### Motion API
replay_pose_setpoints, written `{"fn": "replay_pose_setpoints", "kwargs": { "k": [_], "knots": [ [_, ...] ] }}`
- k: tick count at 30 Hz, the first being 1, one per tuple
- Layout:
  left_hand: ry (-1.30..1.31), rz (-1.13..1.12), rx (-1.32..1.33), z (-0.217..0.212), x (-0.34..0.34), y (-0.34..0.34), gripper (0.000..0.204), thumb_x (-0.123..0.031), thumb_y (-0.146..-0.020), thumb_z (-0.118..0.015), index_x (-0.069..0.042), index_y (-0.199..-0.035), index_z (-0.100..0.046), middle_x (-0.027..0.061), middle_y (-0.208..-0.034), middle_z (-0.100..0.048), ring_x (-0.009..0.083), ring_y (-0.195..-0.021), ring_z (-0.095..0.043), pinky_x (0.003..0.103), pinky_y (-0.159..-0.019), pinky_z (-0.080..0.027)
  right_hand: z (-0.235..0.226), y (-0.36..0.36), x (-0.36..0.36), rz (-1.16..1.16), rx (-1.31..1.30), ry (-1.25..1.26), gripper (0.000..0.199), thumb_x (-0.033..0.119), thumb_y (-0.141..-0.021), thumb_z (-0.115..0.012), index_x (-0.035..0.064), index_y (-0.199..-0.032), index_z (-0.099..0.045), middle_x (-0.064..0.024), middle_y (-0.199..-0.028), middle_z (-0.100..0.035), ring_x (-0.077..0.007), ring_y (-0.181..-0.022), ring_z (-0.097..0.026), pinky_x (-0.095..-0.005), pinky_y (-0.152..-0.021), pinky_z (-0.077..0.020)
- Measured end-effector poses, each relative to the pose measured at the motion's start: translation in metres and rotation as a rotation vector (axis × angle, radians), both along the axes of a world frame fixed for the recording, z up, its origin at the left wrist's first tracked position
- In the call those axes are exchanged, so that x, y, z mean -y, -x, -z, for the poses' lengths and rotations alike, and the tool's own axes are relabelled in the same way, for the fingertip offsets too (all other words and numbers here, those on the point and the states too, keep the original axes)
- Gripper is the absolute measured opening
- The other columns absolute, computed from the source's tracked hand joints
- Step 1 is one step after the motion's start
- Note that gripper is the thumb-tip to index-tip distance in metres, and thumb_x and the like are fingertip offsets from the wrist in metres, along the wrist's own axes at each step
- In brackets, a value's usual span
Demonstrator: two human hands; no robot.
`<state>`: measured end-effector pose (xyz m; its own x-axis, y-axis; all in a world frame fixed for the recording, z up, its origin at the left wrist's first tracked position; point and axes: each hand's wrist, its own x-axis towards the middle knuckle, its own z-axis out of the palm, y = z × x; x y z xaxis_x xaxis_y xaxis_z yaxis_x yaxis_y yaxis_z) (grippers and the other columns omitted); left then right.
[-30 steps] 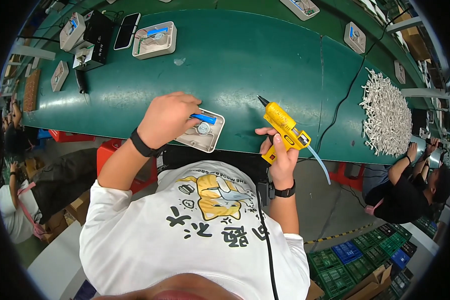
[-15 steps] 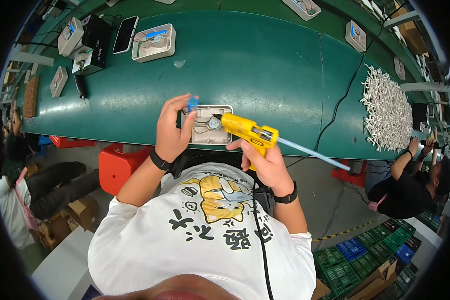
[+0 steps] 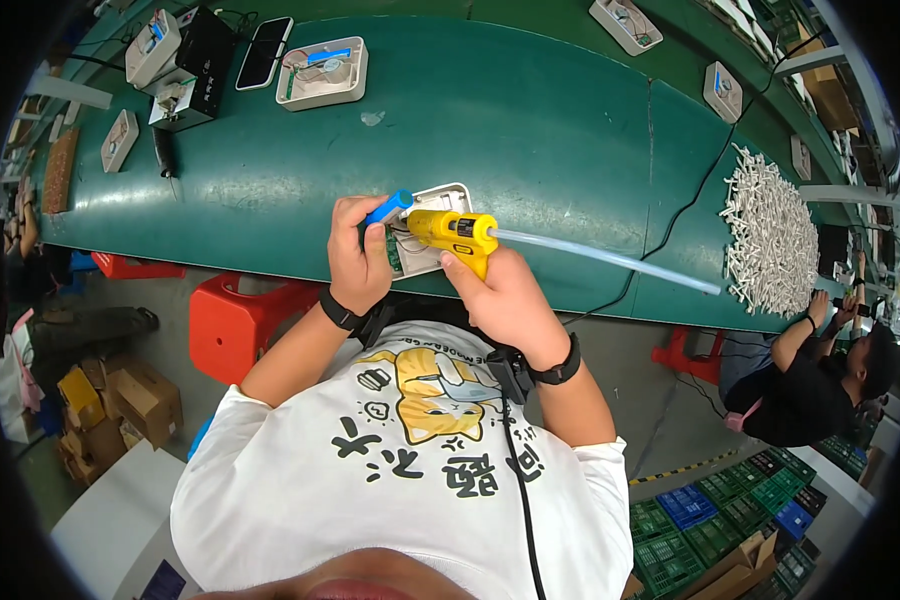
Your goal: The person picks up a plastic housing, applies glue to its interior with a glue gun, and presses a battery into the glue. They then place the assembled housing on the table and repeat the process with several more units.
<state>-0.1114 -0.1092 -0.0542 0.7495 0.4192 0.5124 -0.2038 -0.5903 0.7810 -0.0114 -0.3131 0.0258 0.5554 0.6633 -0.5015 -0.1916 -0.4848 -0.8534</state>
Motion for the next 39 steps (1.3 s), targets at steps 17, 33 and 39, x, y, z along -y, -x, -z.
{"fn": "replay_pose_setpoints", "kwargs": {
  "k": [17, 33, 39],
  "knots": [
    [-0.030, -0.027, -0.082, -0.014, -0.001, -0.012, 0.021, -0.008, -0.093, -0.081, -0.005, -0.112, -0.070, 0.0071, -0.099, -0.068, 0.0192, -0.074, -0.059, 0.036, -0.081, -0.048, 0.013, -0.014, 0.031, 0.276, 0.030, -0.069, 0.028, 0.026, -0.109, -0.065, 0.0010, -0.096, -0.067, -0.0015, -0.070, -0.063, -0.0078, -0.051, -0.055, -0.0257, -0.043, -0.0461],
    [-0.309, -0.055, -0.245, -0.034, -0.005, -0.014, 0.019, -0.018, -0.089, -0.085, -0.007, -0.098, -0.072, 0.0037, -0.090, -0.071, 0.0240, -0.084, -0.061, 0.040, -0.078, -0.046, 0.007, -0.020, 0.038, 0.304, -0.040, -0.173, 0.029, 0.026, -0.110, -0.062, -0.0020, -0.103, -0.066, -0.0082, -0.081, -0.071, -0.0109, -0.050, -0.057, -0.0267, -0.045, -0.0479],
    [0.270, -0.051, -0.310, -0.023, -0.006, -0.025, 0.014, -0.019, -0.091, -0.082, -0.007, -0.095, -0.077, 0.0060, -0.092, -0.071, 0.0267, -0.088, -0.060, 0.039, -0.082, -0.049, 0.013, -0.029, 0.030, 0.250, -0.057, -0.174, 0.029, 0.026, -0.111, -0.061, -0.0017, -0.107, -0.067, -0.0098, -0.087, -0.073, -0.0115, -0.051, -0.058, -0.0270, -0.047, -0.0490]
  ]
}}
